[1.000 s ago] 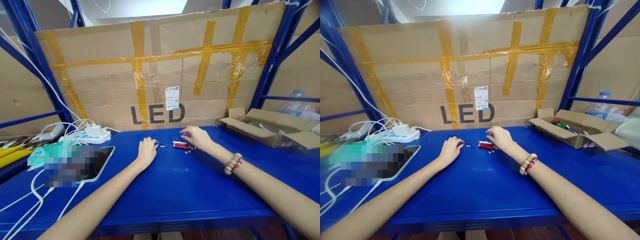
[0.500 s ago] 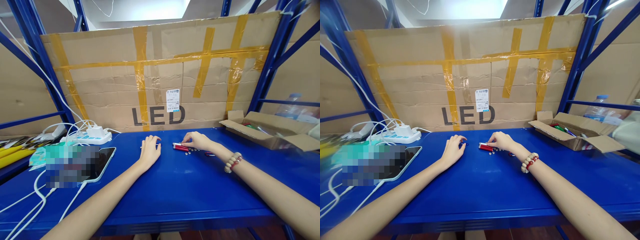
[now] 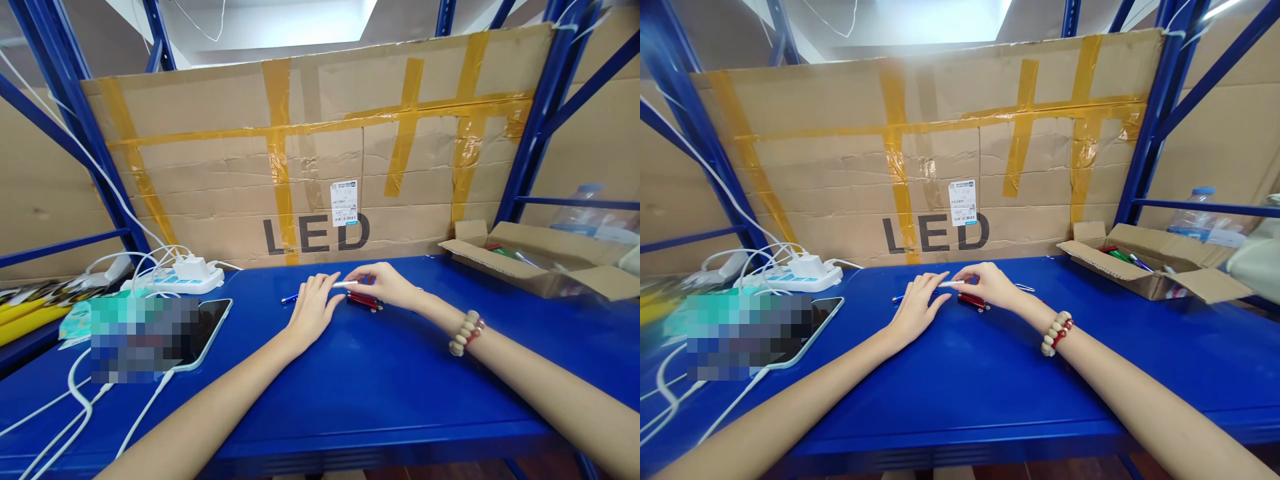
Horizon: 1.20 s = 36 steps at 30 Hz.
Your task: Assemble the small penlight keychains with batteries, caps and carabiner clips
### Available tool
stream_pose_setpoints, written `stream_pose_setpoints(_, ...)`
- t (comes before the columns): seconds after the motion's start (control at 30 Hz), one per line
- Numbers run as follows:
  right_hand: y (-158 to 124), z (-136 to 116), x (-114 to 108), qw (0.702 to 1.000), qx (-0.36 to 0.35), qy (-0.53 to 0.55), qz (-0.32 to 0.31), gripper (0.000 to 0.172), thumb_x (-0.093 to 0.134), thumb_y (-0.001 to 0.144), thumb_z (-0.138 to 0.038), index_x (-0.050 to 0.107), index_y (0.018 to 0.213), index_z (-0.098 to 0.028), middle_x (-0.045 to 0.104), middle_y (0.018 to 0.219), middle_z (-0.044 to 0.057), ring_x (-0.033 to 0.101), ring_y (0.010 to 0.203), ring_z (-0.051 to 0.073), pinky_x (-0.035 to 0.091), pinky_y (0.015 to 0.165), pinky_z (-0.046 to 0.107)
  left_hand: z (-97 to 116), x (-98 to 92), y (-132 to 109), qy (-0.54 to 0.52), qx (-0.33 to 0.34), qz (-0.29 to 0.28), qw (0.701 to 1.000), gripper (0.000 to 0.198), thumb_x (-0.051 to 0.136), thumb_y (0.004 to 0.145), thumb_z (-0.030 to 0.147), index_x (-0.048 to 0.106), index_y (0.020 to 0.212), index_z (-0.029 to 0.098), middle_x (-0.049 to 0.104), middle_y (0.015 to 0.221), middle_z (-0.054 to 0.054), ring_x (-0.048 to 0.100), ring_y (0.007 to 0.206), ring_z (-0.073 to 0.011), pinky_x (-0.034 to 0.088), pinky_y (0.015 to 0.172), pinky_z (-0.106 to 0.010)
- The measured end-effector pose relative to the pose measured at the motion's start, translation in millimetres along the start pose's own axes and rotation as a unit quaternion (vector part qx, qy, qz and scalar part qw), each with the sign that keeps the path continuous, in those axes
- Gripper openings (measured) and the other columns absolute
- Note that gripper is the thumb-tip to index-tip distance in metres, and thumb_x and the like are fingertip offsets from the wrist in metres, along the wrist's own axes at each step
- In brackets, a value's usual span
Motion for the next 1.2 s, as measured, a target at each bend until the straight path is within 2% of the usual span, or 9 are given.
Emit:
stream_pose_setpoints(0.1,-0.2,-16.1,9.7,0.997,-0.03,0.068,-0.013,0.035,0.057,0.076,-0.046,0.068,0.09,-0.016,0.07,0.083,0.004,0.062,0.071,0.015,0.046,0.063,0.024,-1.2,6.2,0.9,0.007,0.003,-0.026,1.0,0.023,0.036,0.091,0.028,0.056,0.102,0.022,0.063,0.096,-0.003,0.05,0.087,-0.0197,0.034,0.077,-0.032)
stream_pose_setpoints(0.17,0.6,-9.3,9.7,0.998,-0.011,0.069,-0.008,0.037,0.051,0.08,-0.047,0.068,0.094,-0.017,0.07,0.085,0.004,0.063,0.073,0.016,0.047,0.064,0.025,-9.3,5.4,1.8,-0.017,-0.027,-0.015,0.999,0.023,0.034,0.092,0.027,0.056,0.096,0.022,0.064,0.089,-0.002,0.052,0.082,-0.0185,0.034,0.075,-0.032)
stream_pose_setpoints(0.3,1.0,23.4,-4.1,0.994,0.021,-0.105,0.023,0.033,0.042,0.087,-0.039,0.068,0.095,-0.022,0.069,0.095,0.004,0.061,0.086,0.02,0.046,0.074,0.032,-23.9,2.2,2.5,-0.098,-0.069,0.025,0.993,0.021,0.031,0.092,0.023,0.048,0.104,0.023,0.064,0.09,-0.001,0.055,0.086,-0.0177,0.034,0.08,-0.032)
stream_pose_setpoints(0.37,0.4,38.3,-3.4,0.978,0.012,-0.207,0.001,0.027,0.046,0.086,-0.035,0.069,0.094,-0.023,0.067,0.097,0.005,0.059,0.09,0.022,0.045,0.078,0.034,-24.0,1.8,2.4,-0.119,-0.062,0.033,0.99,0.02,0.03,0.092,0.019,0.046,0.102,0.023,0.063,0.092,-0.001,0.054,0.09,-0.0176,0.034,0.082,-0.032)
stream_pose_setpoints(0.53,-2.0,57.6,10.1,0.974,-0.018,-0.218,-0.061,0.029,0.046,0.086,-0.038,0.07,0.095,-0.025,0.066,0.098,0.004,0.059,0.091,0.019,0.045,0.079,0.031,-14.6,0.9,-0.3,-0.138,-0.042,0.026,0.989,0.015,0.028,0.09,0.015,0.041,0.093,0.022,0.06,0.094,-0.003,0.055,0.087,-0.0171,0.036,0.079,-0.031)
stream_pose_setpoints(0.77,-1.2,56.0,14.0,0.975,0.004,-0.212,-0.058,0.022,0.053,0.082,-0.037,0.071,0.09,-0.026,0.065,0.096,0.003,0.059,0.088,0.019,0.045,0.078,0.031,4.0,7.5,-3.1,-0.087,-0.002,-0.036,0.996,0.01,0.027,0.09,0.015,0.034,0.095,0.021,0.059,0.095,-0.007,0.055,0.08,-0.0191,0.037,0.076,-0.032)
stream_pose_setpoints(1.03,-2.0,56.5,9.2,0.978,0.024,-0.206,-0.03,0.017,0.055,0.081,-0.031,0.071,0.08,-0.025,0.066,0.09,0.002,0.059,0.084,0.017,0.046,0.072,0.029,9.4,15.7,-4.1,-0.042,0.001,-0.095,0.995,0.009,0.026,0.091,0.022,0.033,0.086,0.02,0.058,0.086,-0.005,0.054,0.081,-0.0209,0.036,0.076,-0.036)
stream_pose_setpoints(1.1,-1.2,49.2,4.4,0.977,0.004,-0.214,-0.004,0.017,0.055,0.081,-0.031,0.07,0.077,-0.024,0.066,0.09,0.002,0.058,0.085,0.018,0.046,0.073,0.031,6.5,15.3,-4.0,-0.05,-0.017,-0.09,0.995,0.01,0.027,0.091,0.026,0.033,0.084,0.021,0.058,0.086,-0.005,0.055,0.082,-0.0215,0.036,0.078,-0.037)
stream_pose_setpoints(1.2,-1.3,22.9,-10.9,0.977,-0.044,-0.189,0.086,0.016,0.056,0.08,-0.032,0.069,0.077,-0.023,0.066,0.089,0.002,0.057,0.084,0.018,0.046,0.073,0.032,2.0,14.5,-4.6,-0.07,-0.041,-0.082,0.993,0.013,0.027,0.091,0.031,0.032,0.084,0.021,0.058,0.083,-0.003,0.057,0.081,-0.0213,0.037,0.077,-0.036)
Point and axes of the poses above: each hand's wrist, its own y-axis towards the middle knuckle, its own x-axis out of the palm, z = x × y, the point moved 10 cm from there along y, towards the middle knuckle
